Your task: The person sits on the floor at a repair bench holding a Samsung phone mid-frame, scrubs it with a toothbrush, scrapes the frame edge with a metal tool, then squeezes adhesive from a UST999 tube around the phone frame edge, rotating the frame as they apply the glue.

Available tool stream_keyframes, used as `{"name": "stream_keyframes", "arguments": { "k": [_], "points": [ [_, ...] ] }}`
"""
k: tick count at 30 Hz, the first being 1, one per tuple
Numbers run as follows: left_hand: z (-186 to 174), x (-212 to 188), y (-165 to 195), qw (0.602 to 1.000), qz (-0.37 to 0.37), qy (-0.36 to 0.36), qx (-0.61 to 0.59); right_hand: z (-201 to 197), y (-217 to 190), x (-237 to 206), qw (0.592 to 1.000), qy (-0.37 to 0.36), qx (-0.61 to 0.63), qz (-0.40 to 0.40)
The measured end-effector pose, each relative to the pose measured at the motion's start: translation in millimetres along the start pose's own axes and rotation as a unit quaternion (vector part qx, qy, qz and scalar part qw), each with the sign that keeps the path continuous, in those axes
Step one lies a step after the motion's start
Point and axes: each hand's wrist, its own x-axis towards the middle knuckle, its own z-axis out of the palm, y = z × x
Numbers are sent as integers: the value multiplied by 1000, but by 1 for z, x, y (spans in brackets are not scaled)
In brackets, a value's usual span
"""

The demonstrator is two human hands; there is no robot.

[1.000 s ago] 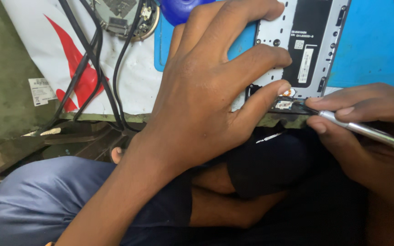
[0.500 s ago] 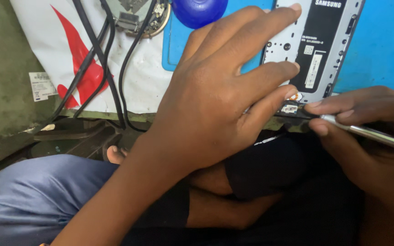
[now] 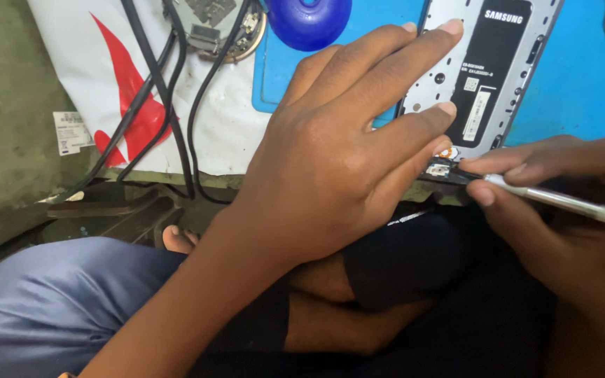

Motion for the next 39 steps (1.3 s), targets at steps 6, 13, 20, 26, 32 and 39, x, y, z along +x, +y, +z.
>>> {"name": "stream_keyframes", "arguments": {
  "k": [6,13,20,26,32,39],
  "points": [
    [1,-2,-1,1000,2,2,10,1,-11,7,1000,-1,11,20],
    [2,-2,2,1000,-11,7,14,2,-17,14,998,8,41,45],
    [2,-2,3,1000,-14,11,21,-2,-18,21,997,-12,50,62],
    [-1,-1,4,1000,-12,15,23,-5,-17,21,996,-18,23,83],
    [-2,0,4,1000,-12,20,19,-3,-17,15,996,-4,69,48],
    [-3,2,4,1000,-12,20,16,-1,-19,13,999,11,34,30]
  ]
}}
